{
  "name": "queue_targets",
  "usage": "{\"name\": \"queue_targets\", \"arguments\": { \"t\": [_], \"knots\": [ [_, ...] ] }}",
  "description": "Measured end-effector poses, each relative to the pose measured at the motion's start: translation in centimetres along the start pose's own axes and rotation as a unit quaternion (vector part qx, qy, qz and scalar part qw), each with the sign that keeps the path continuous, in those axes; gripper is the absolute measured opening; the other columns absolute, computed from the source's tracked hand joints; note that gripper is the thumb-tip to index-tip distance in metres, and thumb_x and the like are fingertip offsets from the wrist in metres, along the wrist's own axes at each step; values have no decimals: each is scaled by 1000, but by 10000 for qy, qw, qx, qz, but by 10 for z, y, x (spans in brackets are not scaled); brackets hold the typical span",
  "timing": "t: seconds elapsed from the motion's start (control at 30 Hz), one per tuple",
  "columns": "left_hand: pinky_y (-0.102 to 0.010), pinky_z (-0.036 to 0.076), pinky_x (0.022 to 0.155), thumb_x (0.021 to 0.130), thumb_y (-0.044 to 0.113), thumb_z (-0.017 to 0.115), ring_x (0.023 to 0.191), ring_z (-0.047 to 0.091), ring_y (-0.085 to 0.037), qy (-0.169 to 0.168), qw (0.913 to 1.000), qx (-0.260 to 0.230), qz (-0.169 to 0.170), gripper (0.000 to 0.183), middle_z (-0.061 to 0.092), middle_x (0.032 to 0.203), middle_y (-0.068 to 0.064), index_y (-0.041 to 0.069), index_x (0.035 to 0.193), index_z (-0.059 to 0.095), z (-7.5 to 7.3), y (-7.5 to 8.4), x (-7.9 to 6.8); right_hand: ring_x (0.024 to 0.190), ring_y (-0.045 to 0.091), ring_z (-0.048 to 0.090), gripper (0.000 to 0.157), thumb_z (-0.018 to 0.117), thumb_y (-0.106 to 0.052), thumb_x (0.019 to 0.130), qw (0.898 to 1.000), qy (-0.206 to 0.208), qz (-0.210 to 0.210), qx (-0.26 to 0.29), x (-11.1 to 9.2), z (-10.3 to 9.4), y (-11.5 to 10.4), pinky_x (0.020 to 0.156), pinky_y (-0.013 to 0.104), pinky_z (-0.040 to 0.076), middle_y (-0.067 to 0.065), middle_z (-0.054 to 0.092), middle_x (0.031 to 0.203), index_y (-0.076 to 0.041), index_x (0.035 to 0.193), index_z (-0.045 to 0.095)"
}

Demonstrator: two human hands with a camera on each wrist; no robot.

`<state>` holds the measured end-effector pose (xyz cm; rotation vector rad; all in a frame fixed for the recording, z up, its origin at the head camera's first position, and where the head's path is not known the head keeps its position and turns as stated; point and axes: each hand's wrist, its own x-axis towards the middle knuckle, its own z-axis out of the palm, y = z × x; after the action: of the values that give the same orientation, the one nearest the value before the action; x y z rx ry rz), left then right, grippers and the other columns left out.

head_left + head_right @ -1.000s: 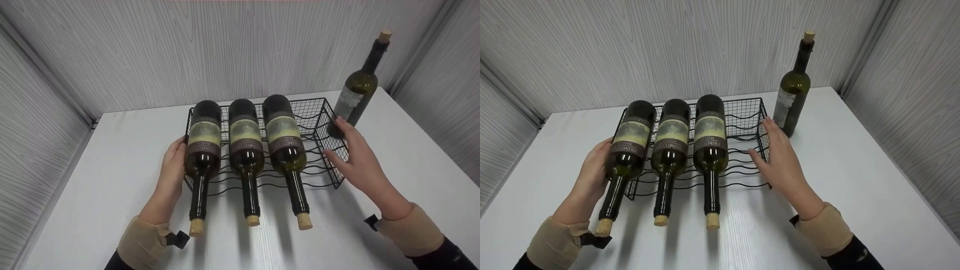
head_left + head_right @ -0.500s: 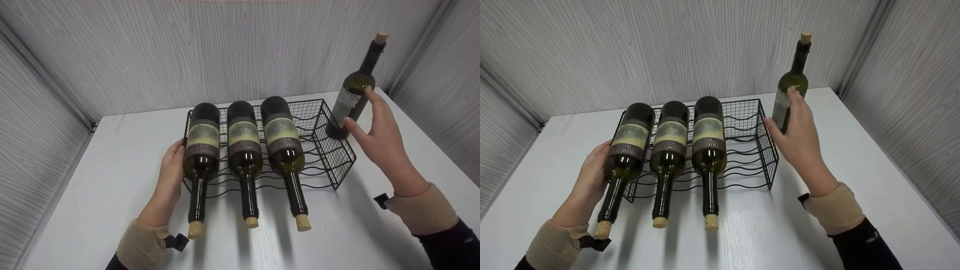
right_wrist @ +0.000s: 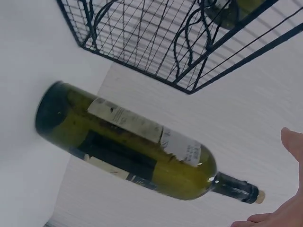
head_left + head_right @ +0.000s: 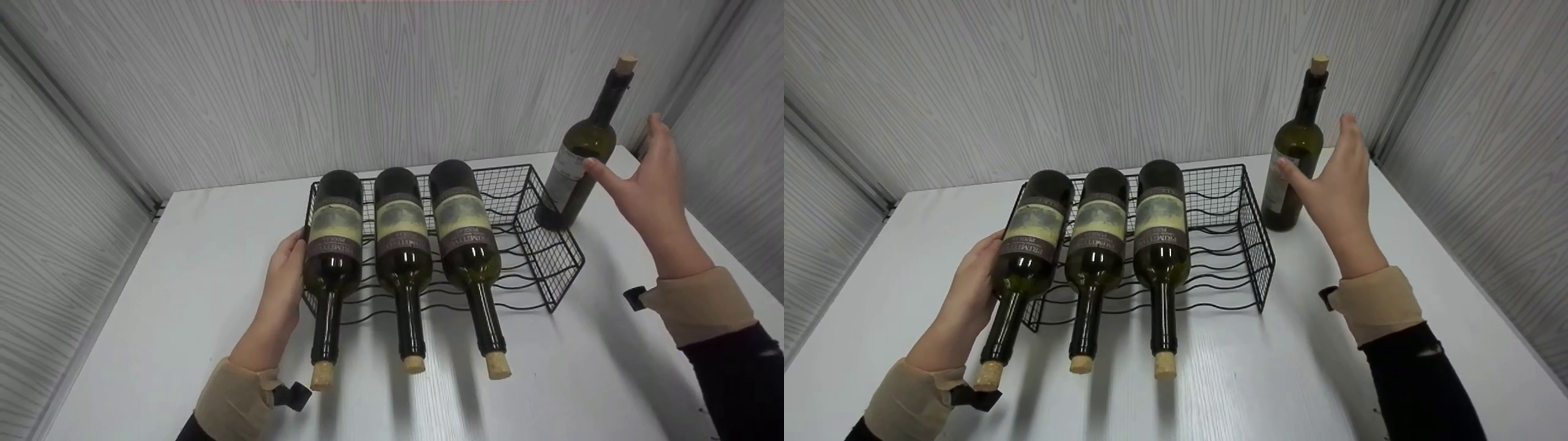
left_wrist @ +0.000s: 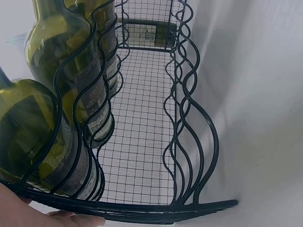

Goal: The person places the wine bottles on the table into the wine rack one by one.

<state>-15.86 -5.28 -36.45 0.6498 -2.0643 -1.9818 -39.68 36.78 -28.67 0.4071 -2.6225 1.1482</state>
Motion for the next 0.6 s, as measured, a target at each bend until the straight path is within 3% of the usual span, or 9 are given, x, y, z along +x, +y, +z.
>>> {"name": "queue_targets", "arguments": {
  "t": [0.23,0.6],
  "knots": [
    [-51,16,137,115,26,28,165,20,-34,68,9999,-3,-85,56,28,173,-19,1,165,29,0,0,0,166,41,-3,116,68,-60,97,9974,-307,654,-25,15,3,12,134,65,6,21,-6,179,-10,171,-6],
    [-51,18,136,115,26,28,165,20,-34,27,10000,68,17,56,28,173,-19,0,165,28,0,-1,0,165,43,-10,126,68,-63,94,9914,-703,1104,87,30,17,35,134,64,5,24,-16,176,-6,168,-17]
  ]
}}
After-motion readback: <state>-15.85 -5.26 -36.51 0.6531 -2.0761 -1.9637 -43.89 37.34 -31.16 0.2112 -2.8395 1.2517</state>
